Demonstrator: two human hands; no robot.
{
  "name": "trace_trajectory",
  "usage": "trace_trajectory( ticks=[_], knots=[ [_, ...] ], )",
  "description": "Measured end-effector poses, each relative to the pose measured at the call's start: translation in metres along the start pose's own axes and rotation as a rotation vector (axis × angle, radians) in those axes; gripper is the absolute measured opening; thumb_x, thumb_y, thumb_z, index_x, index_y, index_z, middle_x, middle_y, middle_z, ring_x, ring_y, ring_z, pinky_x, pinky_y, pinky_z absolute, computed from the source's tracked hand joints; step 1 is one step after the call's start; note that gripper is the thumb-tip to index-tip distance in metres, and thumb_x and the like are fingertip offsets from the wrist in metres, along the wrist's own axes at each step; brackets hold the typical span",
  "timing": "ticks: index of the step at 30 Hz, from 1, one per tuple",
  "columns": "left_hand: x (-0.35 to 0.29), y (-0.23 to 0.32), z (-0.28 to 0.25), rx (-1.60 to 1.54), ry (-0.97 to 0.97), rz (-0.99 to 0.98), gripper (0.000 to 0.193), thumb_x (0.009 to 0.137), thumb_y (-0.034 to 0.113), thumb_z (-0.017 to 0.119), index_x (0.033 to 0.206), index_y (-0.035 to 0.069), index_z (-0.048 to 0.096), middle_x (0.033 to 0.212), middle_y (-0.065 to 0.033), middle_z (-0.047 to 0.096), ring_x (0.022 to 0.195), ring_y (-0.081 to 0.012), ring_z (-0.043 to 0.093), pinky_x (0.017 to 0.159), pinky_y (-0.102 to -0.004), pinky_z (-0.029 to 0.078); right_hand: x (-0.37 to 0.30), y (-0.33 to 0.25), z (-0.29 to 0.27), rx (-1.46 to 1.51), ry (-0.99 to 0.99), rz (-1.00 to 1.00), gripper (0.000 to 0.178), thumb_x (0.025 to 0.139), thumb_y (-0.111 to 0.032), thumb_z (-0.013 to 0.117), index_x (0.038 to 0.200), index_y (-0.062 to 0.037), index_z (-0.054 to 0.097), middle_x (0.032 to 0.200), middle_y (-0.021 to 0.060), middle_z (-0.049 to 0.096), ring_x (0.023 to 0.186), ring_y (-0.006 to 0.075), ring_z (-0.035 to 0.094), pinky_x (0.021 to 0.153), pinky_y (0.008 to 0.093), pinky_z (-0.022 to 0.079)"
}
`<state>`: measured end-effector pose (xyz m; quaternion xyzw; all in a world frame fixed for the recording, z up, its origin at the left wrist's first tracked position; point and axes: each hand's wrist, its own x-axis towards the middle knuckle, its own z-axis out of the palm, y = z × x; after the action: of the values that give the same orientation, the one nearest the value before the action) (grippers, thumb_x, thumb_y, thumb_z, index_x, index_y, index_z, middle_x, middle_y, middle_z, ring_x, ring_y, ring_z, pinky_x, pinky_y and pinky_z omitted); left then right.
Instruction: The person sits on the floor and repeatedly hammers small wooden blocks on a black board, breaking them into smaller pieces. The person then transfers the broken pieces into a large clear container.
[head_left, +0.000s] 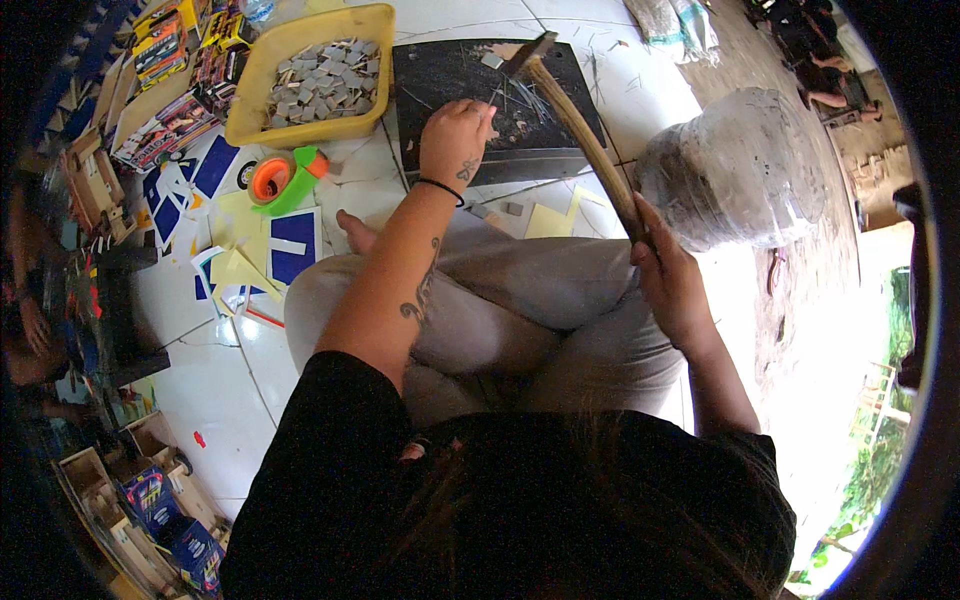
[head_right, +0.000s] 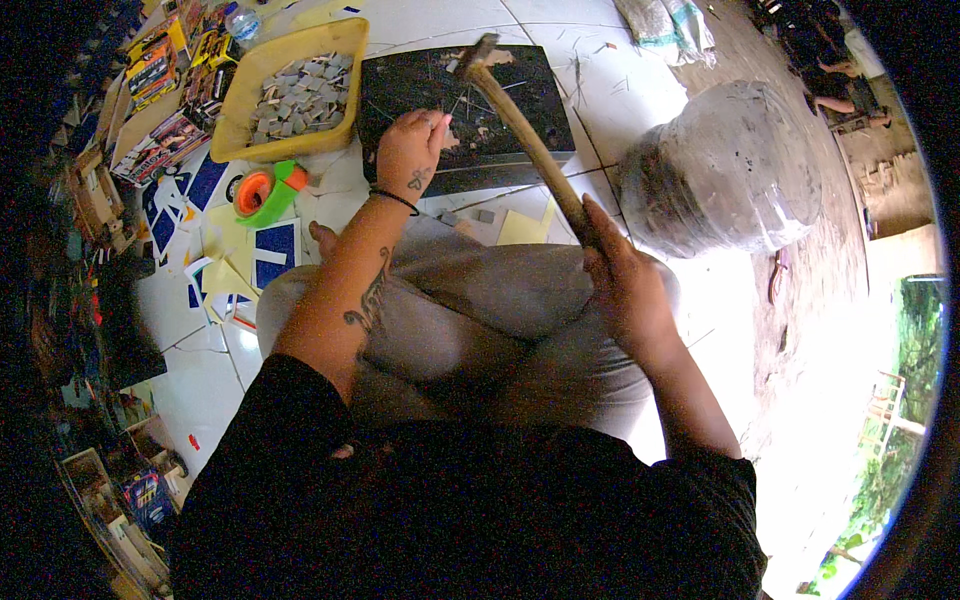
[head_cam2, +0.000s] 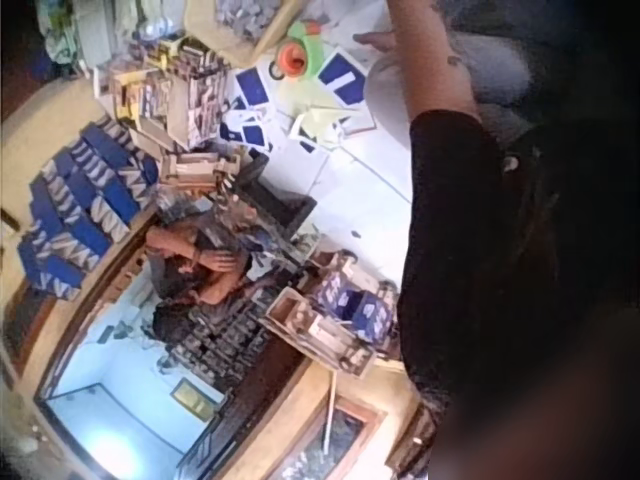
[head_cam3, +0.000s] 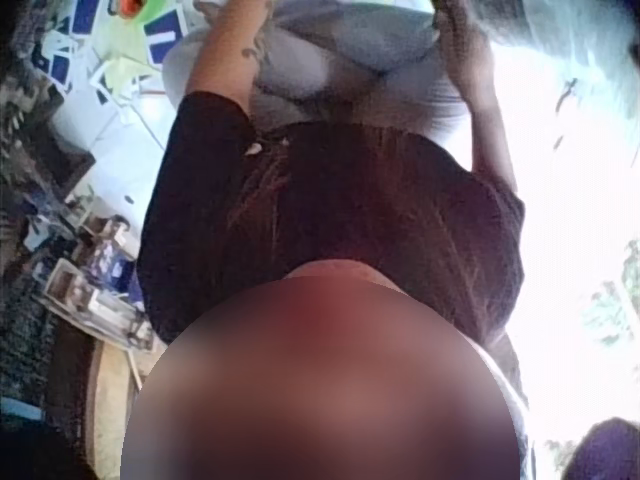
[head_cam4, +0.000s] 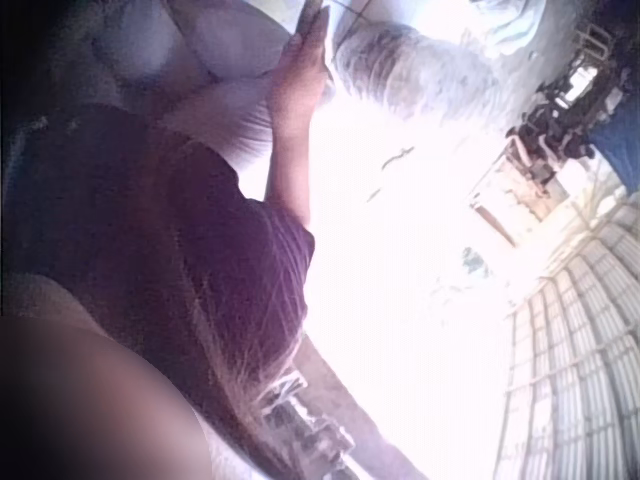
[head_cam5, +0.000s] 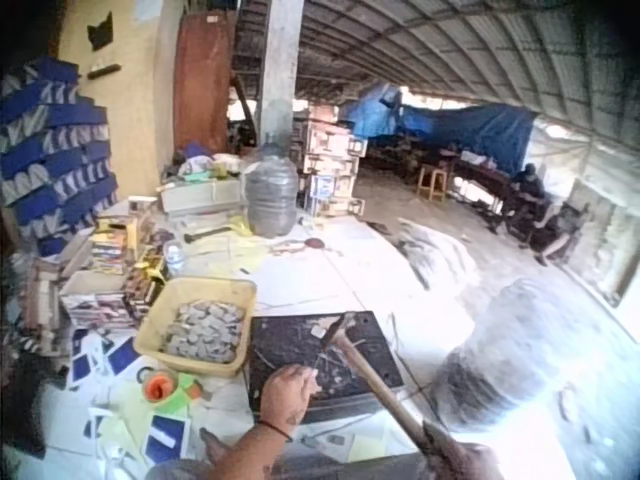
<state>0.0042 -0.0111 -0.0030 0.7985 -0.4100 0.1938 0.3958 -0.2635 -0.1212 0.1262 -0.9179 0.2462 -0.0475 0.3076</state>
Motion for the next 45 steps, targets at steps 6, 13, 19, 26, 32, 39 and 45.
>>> trace_trajectory(
  ticks=[6, 13, 19, 26, 32, 39, 45],
  knots=[
    [-0.002, 0.002, 0.002, 0.148, 0.046, 0.059, 0.021, 0.088, 0.020, 0.055, 0.076, 0.004, 0.063, 0.074, -0.0095, 0.062, 0.073, -0.0261, 0.060, 0.072, -0.0381, 0.045, -0.013, -0.015, 0.016, -0.165, 0.057, -0.098, 0.057, 0.088, -0.006, 0.049, 0.141, -0.0196, 0.030, 0.117, 0.0233, 0.054, 0.096, 0.0394, 0.059, 0.078, 0.0450, 0.050],
    [-0.004, 0.004, 0.004, 0.216, 0.016, 0.045, 0.020, 0.088, 0.020, 0.054, 0.079, 0.006, 0.064, 0.075, -0.0076, 0.063, 0.077, -0.0239, 0.059, 0.078, -0.0369, 0.040, -0.017, -0.013, 0.017, -0.149, 0.047, -0.124, 0.058, 0.088, -0.005, 0.049, 0.141, -0.0185, 0.030, 0.107, 0.0218, 0.057, 0.090, 0.0392, 0.060, 0.075, 0.0444, 0.050],
    [-0.005, 0.004, 0.004, 0.190, 0.030, 0.052, 0.020, 0.089, 0.021, 0.053, 0.081, 0.005, 0.064, 0.078, -0.0081, 0.062, 0.079, -0.0251, 0.058, 0.079, -0.0383, 0.040, -0.016, -0.009, 0.019, -0.090, 0.103, -0.212, 0.060, 0.087, -0.004, 0.050, 0.141, -0.0184, 0.030, 0.110, 0.0219, 0.056, 0.092, 0.0397, 0.059, 0.074, 0.0443, 0.050],
    [-0.007, 0.006, 0.006, 0.218, 0.004, 0.025, 0.022, 0.089, 0.022, 0.053, 0.082, 0.004, 0.063, 0.082, -0.0101, 0.062, 0.082, -0.0277, 0.057, 0.079, -0.0401, 0.040, -0.017, -0.008, 0.022, -0.078, 0.101, -0.197, 0.060, 0.087, -0.003, 0.050, 0.141, -0.0171, 0.030, 0.109, 0.0239, 0.057, 0.095, 0.0401, 0.059, 0.076, 0.0448, 0.049],
    [-0.007, 0.005, 0.008, 0.265, 0.013, 0.044, 0.020, 0.089, 0.020, 0.053, 0.079, 0.006, 0.062, 0.080, -0.0063, 0.060, 0.081, -0.0240, 0.056, 0.077, -0.0379, 0.039, -0.017, -0.007, 0.026, 0.012, 0.096, -0.141, 0.059, 0.087, -0.005, 0.050, 0.141, -0.0171, 0.029, 0.111, 0.0251, 0.056, 0.099, 0.0401, 0.058, 0.080, 0.0446, 0.048],
    [-0.008, 0.005, 0.006, 0.267, 0.013, 0.030, 0.020, 0.088, 0.020, 0.052, 0.082, 0.006, 0.064, 0.083, -0.0081, 0.062, 0.082, -0.0254, 0.056, 0.077, -0.0389, 0.040, -0.005, 0.004, 0.024, 0.077, 0.071, -0.028, 0.049, 0.090, -0.008, 0.047, 0.137, -0.0137, 0.036, 0.119, 0.0236, 0.055, 0.105, 0.0371, 0.057, 0.087, 0.0427, 0.046],
    [0.005, -0.017, -0.018, 0.160, 0.058, -0.093, 0.019, 0.082, 0.023, 0.060, 0.080, 0.006, 0.067, 0.076, -0.0127, 0.065, 0.069, -0.0317, 0.062, 0.063, -0.0403, 0.049, 0.082, 0.051, 0.008, -0.275, 0.212, -0.129, 0.042, 0.090, -0.015, 0.049, 0.130, -0.0068, 0.040, 0.118, 0.0225, 0.054, 0.102, 0.0407, 0.056, 0.083, 0.0456, 0.047]
  ],
)
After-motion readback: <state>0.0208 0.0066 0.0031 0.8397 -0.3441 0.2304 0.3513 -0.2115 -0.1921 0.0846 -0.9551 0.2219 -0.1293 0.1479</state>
